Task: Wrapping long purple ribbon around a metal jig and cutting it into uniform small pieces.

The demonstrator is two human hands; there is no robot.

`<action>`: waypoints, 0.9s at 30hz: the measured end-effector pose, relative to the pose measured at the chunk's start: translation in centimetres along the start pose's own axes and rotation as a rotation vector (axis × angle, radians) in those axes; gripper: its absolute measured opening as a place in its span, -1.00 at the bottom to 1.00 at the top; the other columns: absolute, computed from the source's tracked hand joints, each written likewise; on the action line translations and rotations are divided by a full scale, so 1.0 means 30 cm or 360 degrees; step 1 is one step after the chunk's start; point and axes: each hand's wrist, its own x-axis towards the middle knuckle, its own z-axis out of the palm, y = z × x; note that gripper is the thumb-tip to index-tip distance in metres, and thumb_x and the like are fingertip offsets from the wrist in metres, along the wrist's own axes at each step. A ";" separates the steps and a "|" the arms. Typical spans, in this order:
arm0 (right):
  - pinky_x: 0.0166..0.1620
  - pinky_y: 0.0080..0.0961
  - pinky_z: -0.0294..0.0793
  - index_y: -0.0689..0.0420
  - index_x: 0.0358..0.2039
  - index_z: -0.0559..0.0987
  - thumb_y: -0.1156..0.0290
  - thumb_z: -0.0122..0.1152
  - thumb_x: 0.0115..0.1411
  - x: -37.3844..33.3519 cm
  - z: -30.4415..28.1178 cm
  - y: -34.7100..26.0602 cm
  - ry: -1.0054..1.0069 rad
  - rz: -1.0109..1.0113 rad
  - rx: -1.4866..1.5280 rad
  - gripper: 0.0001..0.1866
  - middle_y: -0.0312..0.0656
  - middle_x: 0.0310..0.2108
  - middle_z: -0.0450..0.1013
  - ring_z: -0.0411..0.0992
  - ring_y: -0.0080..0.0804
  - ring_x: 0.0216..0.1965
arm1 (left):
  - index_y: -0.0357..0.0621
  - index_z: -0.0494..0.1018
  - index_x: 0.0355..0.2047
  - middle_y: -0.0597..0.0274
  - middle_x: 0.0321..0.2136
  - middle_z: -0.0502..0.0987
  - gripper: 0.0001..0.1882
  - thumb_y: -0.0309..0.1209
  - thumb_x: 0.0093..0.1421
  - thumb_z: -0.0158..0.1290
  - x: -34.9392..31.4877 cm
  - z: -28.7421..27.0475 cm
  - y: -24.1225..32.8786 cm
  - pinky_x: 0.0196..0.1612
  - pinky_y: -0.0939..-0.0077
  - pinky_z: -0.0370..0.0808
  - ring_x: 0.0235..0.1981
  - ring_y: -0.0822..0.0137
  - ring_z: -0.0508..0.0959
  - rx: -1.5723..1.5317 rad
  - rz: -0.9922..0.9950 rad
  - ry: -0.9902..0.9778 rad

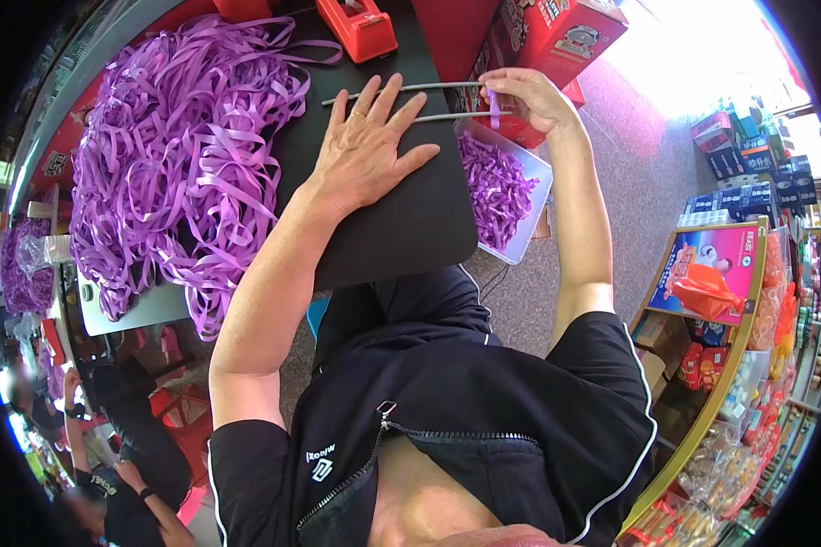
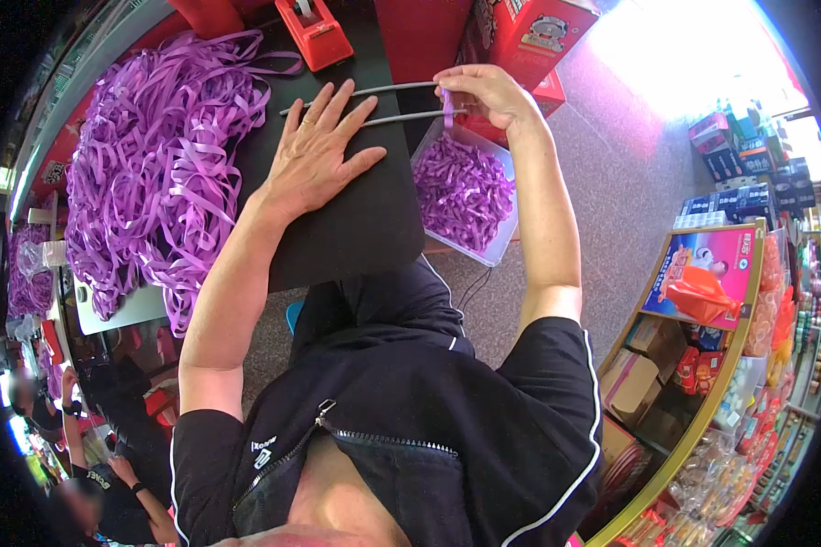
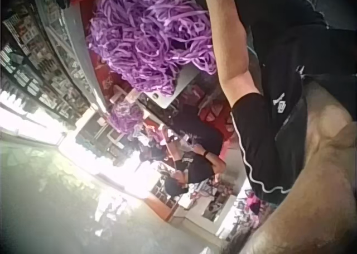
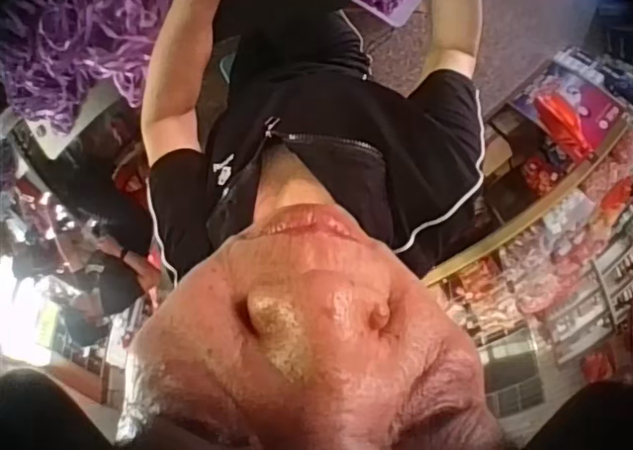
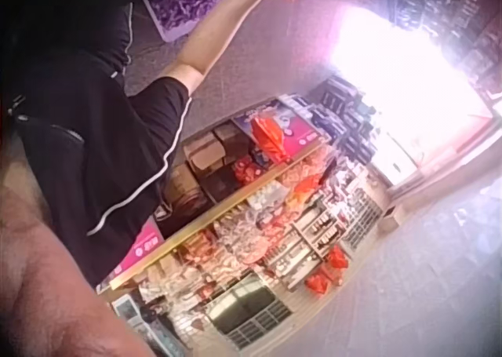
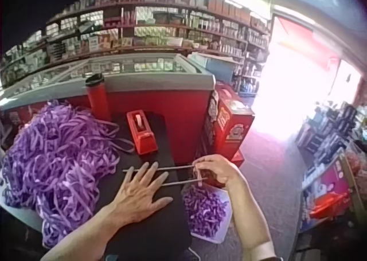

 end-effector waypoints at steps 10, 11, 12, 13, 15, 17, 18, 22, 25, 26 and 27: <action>-0.29 -0.65 0.50 0.18 -0.39 0.60 0.17 0.28 0.09 -0.086 -0.009 -0.023 -0.0259 0.0213 -0.0215 -0.70 -0.17 -0.41 0.56 0.55 -0.49 -0.38 | 0.15 0.15 0.24 0.13 0.29 0.03 -0.32 0.19 0.21 -0.23 0.001 0.002 -0.002 0.32 0.05 -0.12 0.32 0.12 -0.02 0.0085 0.0019 0.0005; -0.28 -0.63 0.52 0.19 -0.39 0.59 0.21 0.28 0.09 -0.091 -0.008 -0.024 -0.0293 0.0176 -0.0192 -0.73 -0.16 -0.43 0.56 0.55 -0.48 -0.40 | 0.16 0.15 0.24 0.13 0.29 0.02 -0.32 0.19 0.21 -0.24 0.001 -0.001 -0.005 0.32 0.04 -0.12 0.32 0.12 -0.02 0.0098 0.0016 0.0007; -0.28 -0.61 0.55 0.20 -0.39 0.59 0.25 0.29 0.08 -0.097 -0.009 -0.021 -0.0327 0.0138 -0.0169 -0.75 -0.16 -0.46 0.56 0.56 -0.47 -0.43 | 0.16 0.14 0.24 0.14 0.29 0.02 -0.31 0.20 0.20 -0.25 0.000 -0.003 -0.006 0.32 0.04 -0.12 0.32 0.12 -0.02 0.0111 0.0014 0.0009; -0.28 -0.61 0.55 0.20 -0.39 0.59 0.25 0.29 0.08 -0.103 -0.016 -0.014 -0.0324 0.0139 -0.0164 -0.75 -0.16 -0.46 0.56 0.56 -0.47 -0.43 | 0.16 0.14 0.24 0.13 0.29 0.02 -0.31 0.21 0.20 -0.25 -0.003 0.000 -0.007 0.32 0.04 -0.13 0.32 0.12 -0.02 0.0112 0.0013 0.0009; -0.36 -0.66 0.57 0.16 -0.44 0.57 0.29 0.25 0.11 -0.109 -0.038 -0.010 -0.0231 0.0134 -0.0134 -0.81 -0.22 -0.49 0.56 0.54 -0.55 -0.52 | 0.16 0.14 0.25 0.13 0.29 0.02 -0.31 0.21 0.21 -0.25 -0.003 -0.003 -0.006 0.32 0.04 -0.12 0.32 0.12 -0.02 0.0113 0.0013 0.0000; -0.37 -0.65 0.57 0.16 -0.42 0.56 0.29 0.24 0.11 -0.125 -0.067 -0.011 -0.0151 0.0122 -0.0093 -0.81 -0.21 -0.49 0.56 0.54 -0.54 -0.53 | 0.15 0.13 0.25 0.13 0.30 0.02 -0.31 0.21 0.21 -0.26 -0.002 -0.004 -0.004 0.32 0.04 -0.12 0.32 0.12 -0.03 0.0113 0.0016 -0.0010; -0.38 -0.64 0.57 0.16 -0.41 0.56 0.30 0.24 0.11 -0.135 -0.086 -0.011 -0.0071 0.0114 -0.0054 -0.81 -0.21 -0.50 0.56 0.54 -0.54 -0.54 | 0.15 0.13 0.25 0.12 0.30 0.01 -0.30 0.21 0.21 -0.25 -0.001 -0.002 -0.003 0.32 0.04 -0.12 0.32 0.11 -0.03 0.0105 0.0016 -0.0013; -0.32 -0.60 0.56 0.18 -0.36 0.56 0.28 0.20 0.15 -0.179 -0.201 0.006 0.0054 0.0053 -0.0057 -0.79 -0.18 -0.42 0.55 0.54 -0.53 -0.42 | 0.17 0.09 0.27 0.07 0.30 -0.02 -0.30 0.20 0.21 -0.25 0.024 0.008 0.004 0.31 0.01 -0.12 0.33 0.08 -0.04 0.0076 0.0078 0.0047; -0.32 -0.57 0.52 0.15 -0.23 0.56 0.18 0.19 0.14 -0.156 -0.147 0.107 0.0118 0.0178 -0.0443 -0.69 -0.20 -0.38 0.54 0.52 -0.50 -0.39 | 0.13 0.06 0.28 -0.02 0.29 -0.02 -0.33 0.07 0.23 -0.14 0.001 -0.028 0.017 0.30 -0.02 -0.08 0.33 0.04 -0.05 0.0009 0.0110 0.0122; -0.33 -0.57 0.49 0.13 -0.16 0.55 0.13 0.20 0.13 -0.141 -0.135 0.163 0.0145 0.0267 -0.0720 -0.62 -0.20 -0.38 0.54 0.51 -0.51 -0.40 | 0.09 0.09 0.27 -0.02 0.29 0.00 -0.34 0.01 0.22 -0.09 -0.010 -0.063 0.033 0.29 -0.02 -0.05 0.32 0.03 -0.03 -0.0046 0.0138 0.0143; -0.32 -0.59 0.47 0.11 -0.07 0.52 0.09 0.21 0.11 -0.123 -0.201 0.321 0.0139 0.0409 -0.0938 -0.55 -0.19 -0.35 0.54 0.49 -0.52 -0.38 | 0.05 0.14 0.24 -0.02 0.27 0.04 -0.36 -0.05 0.20 -0.03 -0.005 -0.109 0.071 0.28 -0.02 -0.02 0.30 0.04 0.02 -0.0055 0.0244 0.0066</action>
